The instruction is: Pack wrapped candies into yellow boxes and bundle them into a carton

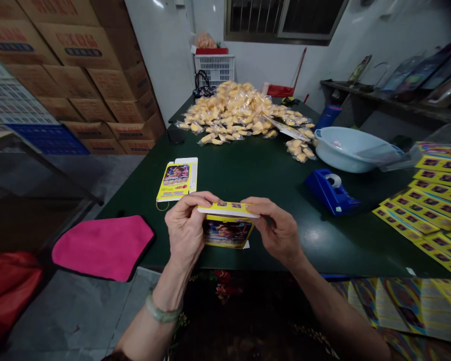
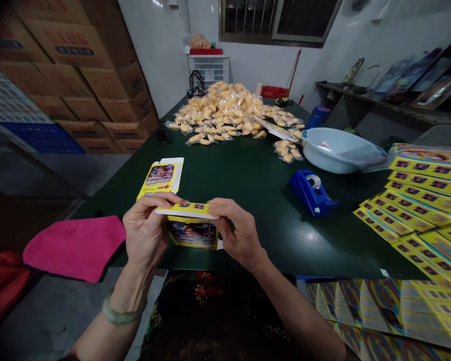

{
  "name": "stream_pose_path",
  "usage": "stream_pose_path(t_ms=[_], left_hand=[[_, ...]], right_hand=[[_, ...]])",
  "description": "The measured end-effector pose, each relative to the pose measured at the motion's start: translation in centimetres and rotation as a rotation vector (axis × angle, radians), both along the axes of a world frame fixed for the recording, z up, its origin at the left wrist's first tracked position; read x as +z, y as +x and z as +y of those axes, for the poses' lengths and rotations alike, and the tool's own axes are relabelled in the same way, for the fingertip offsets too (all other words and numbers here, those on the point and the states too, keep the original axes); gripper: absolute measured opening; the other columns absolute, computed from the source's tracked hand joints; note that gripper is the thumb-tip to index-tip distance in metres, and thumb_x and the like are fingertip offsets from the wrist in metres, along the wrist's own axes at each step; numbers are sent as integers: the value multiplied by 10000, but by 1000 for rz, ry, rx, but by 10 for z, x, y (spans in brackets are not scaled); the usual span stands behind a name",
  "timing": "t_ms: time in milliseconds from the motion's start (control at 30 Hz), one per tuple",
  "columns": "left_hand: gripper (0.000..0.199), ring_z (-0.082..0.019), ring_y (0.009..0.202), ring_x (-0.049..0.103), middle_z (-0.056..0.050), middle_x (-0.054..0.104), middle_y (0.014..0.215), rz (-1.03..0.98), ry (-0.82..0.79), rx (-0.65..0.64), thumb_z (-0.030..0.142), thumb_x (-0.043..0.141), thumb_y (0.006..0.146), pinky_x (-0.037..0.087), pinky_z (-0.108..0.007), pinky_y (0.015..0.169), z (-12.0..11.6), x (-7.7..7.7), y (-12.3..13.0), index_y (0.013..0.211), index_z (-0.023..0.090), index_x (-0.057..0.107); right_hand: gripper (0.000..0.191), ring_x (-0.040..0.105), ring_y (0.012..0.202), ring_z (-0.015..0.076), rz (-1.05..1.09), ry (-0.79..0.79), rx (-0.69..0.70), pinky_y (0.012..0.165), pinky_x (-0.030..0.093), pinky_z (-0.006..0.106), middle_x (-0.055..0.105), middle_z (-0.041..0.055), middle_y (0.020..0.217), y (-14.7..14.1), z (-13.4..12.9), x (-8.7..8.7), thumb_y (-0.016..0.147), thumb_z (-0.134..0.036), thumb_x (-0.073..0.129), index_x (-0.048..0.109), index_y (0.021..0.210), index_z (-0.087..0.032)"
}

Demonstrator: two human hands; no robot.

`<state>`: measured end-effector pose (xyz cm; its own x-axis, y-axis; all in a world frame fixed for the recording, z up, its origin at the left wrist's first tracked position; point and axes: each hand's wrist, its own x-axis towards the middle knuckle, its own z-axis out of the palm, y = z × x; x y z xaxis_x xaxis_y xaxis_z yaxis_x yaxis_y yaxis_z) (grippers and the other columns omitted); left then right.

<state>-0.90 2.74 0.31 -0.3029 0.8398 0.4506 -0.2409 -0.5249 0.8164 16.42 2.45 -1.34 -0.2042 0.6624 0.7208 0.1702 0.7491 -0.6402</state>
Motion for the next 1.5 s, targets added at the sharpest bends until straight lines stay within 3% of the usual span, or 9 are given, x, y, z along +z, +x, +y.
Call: stream_pose_path(t_ms=[233, 467, 600, 867, 1033, 1133, 1233, 1333, 1500], left_hand=[[161, -174, 733, 615, -54, 676, 767, -43, 54, -10, 261, 556, 750, 484, -290, 661, -3, -9, -6, 653, 164, 641], [134, -136, 768, 599, -37, 662, 883, 268, 65, -45, 268, 689, 777, 465, -239, 659, -8, -13, -20, 862, 189, 623], [82, -157, 832, 615, -49, 669, 885, 422, 110, -100, 237, 648, 819, 482, -271, 733, -8, -7, -32, 873, 192, 690], [142, -167, 838, 612, -63, 632, 953, 270, 168, -209, 217, 593, 861, 482, -298, 714, -1, -27, -33, 900, 213, 730], [163, -173, 822, 637, -72, 641, 953, 261, 239, -122, 207, 566, 881, 504, -309, 685, 2, -34, -29, 860, 205, 728], [86, -164, 829, 642, -53, 653, 934, 348, 310, -94, 183, 692, 786, 526, -289, 682, 3, -28, -29, 862, 215, 714], [260, -172, 891, 649, -53, 671, 989, 521, 337, -64, 155, 774, 697, 539, -292, 741, 1, -22, -32, 935, 223, 696], [310, -178, 955, 645, -58, 672, 1065, 673, 333, -2, 124, 758, 709, 529, -294, 794, 1, -21, -34, 994, 226, 687], [288, -162, 912, 635, -30, 667, 1004, 665, 376, 96, 99, 722, 733, 514, -285, 781, 4, -27, -29, 987, 225, 672]], right_hand=[[122, 666, 956, 190, -42, -26, -17, 779, 570, 336, 693, 91, 1005, -4, -10, 9, 868, -246, 604, 619, 979, -197], [127, 658, 756, 129, -103, -95, -111, 635, 554, 235, 671, 34, 909, -9, -11, 14, 894, -215, 540, 569, 1017, -218], [173, 627, 811, 138, -170, -20, -124, 703, 538, 266, 651, 38, 919, -13, -15, 17, 905, -149, 483, 584, 1026, -221], [294, 598, 921, 173, 31, 216, -235, 748, 517, 329, 581, 82, 1023, -36, -12, -19, 919, -91, 405, 571, 1123, -221], [264, 577, 940, 197, 92, 350, -254, 756, 522, 380, 554, 104, 1051, -43, -1, -34, 939, -169, 392, 547, 1150, -207], [235, 573, 913, 183, 103, 332, -256, 735, 524, 364, 551, 87, 1033, -45, 1, -32, 946, -174, 393, 542, 1120, -230], [205, 577, 891, 170, 100, 331, -244, 730, 528, 345, 552, 75, 1011, -45, 1, -28, 953, -186, 394, 539, 1088, -236], [189, 586, 881, 162, 106, 371, -251, 732, 535, 328, 552, 70, 988, -45, 1, -24, 966, -220, 377, 530, 1075, -237], [221, 581, 937, 163, 62, 406, -312, 759, 548, 312, 531, 83, 1032, -49, 4, -27, 988, -267, 312, 473, 1138, -244]])
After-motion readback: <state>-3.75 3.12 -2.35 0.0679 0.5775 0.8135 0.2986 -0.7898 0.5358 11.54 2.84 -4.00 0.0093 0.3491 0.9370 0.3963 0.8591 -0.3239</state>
